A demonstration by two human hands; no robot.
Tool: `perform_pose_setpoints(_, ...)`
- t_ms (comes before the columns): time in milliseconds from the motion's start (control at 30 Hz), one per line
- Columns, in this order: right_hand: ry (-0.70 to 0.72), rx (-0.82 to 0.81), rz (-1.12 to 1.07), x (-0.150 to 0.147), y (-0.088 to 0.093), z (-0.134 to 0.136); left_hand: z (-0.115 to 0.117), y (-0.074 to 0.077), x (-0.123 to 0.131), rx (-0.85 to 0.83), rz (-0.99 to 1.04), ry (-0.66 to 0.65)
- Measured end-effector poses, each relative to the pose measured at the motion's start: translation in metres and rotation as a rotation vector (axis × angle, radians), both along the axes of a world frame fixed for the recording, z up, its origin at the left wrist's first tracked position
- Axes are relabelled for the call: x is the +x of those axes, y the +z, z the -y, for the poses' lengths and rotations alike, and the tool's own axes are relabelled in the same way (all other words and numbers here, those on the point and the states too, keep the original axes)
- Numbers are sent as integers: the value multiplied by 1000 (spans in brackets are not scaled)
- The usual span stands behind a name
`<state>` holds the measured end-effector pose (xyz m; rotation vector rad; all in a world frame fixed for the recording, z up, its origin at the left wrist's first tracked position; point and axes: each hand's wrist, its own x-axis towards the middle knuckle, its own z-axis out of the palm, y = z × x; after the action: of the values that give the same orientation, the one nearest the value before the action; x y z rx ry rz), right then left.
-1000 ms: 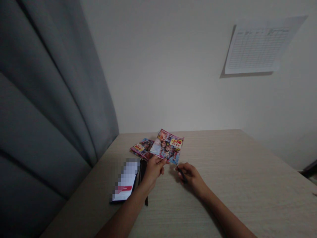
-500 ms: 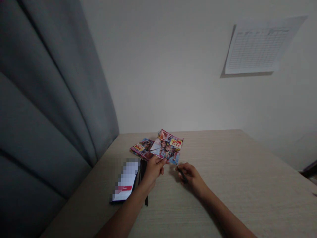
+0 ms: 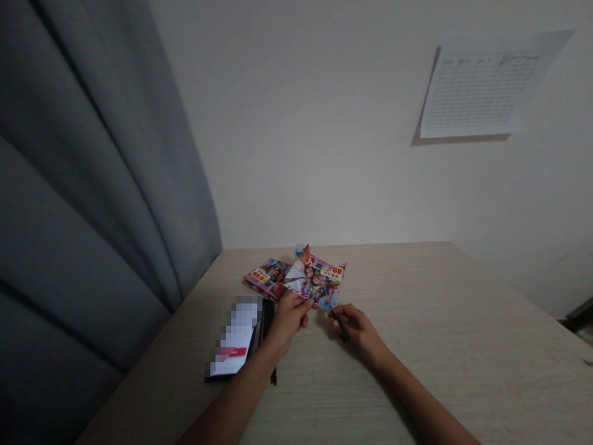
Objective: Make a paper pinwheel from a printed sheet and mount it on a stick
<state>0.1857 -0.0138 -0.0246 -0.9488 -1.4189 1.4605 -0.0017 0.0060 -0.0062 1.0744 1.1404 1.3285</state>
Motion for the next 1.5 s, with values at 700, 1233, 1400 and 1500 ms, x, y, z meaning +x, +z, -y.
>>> perform_pose_setpoints(700,-47,-90,-81,-2,-4,-1,-1,-1,0,-19,-11,7)
perform_pose_setpoints(1233,-29,-77,-58,0,-3,-1,2,4,-1,-43,-21,-4)
perform_pose_setpoints(1400,-44,-86,-73,0,-8,-1,1,4,-1,-46,-21,-1)
perform_pose_setpoints(1500,-38,-77,-67,0,-7,-1,1,3,-1,-44,-10,7)
